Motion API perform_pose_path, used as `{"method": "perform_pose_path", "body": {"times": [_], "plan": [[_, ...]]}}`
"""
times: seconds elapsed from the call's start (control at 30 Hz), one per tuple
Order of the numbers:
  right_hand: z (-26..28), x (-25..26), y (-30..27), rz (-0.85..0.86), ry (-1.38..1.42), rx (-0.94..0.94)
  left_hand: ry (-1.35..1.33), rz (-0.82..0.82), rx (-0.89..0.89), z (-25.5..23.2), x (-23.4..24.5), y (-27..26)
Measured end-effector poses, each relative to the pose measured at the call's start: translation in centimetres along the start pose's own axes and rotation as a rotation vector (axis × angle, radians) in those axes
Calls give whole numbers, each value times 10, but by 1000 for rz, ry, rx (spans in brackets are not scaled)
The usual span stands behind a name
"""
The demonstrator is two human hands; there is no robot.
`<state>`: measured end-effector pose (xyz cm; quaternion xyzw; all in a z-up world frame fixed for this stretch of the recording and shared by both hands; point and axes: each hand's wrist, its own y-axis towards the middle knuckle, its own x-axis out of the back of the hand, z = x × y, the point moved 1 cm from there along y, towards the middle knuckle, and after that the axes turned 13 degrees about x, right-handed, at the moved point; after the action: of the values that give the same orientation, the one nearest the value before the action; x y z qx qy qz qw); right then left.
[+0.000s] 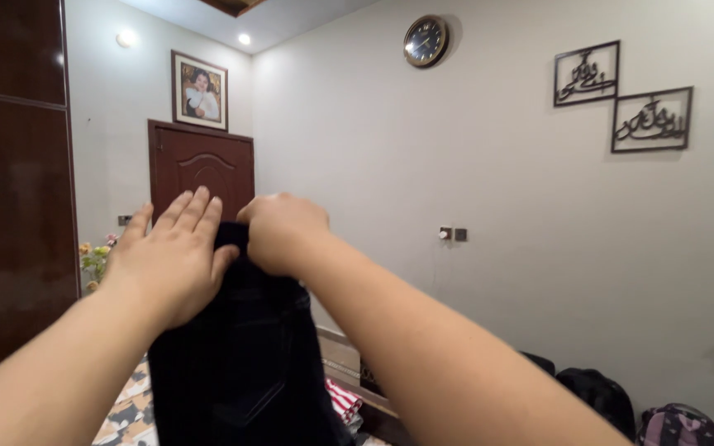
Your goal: The person folds two pairs of dark pants by hand on a bed and adds them to a stack of folded clothes.
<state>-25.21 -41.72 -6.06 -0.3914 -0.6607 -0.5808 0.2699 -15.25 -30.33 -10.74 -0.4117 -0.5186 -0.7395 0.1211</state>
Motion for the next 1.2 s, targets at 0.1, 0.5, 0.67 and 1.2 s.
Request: {"method": "perform_pose_path", "body": {"times": [0.1, 0.5, 0.67, 1.2], "plan": [[-15, -9, 19, -65, -55, -3, -59, -90, -17, 5, -7, 17], [-45, -12, 77, -450, -121, 51, -257, -276, -43, 25, -1, 71], [-40, -40, 86, -449, -182, 74, -144, -279, 19, 26, -7, 77], [-112, -108, 139, -130, 318, 156, 275, -65, 155, -2, -42, 134]]}}
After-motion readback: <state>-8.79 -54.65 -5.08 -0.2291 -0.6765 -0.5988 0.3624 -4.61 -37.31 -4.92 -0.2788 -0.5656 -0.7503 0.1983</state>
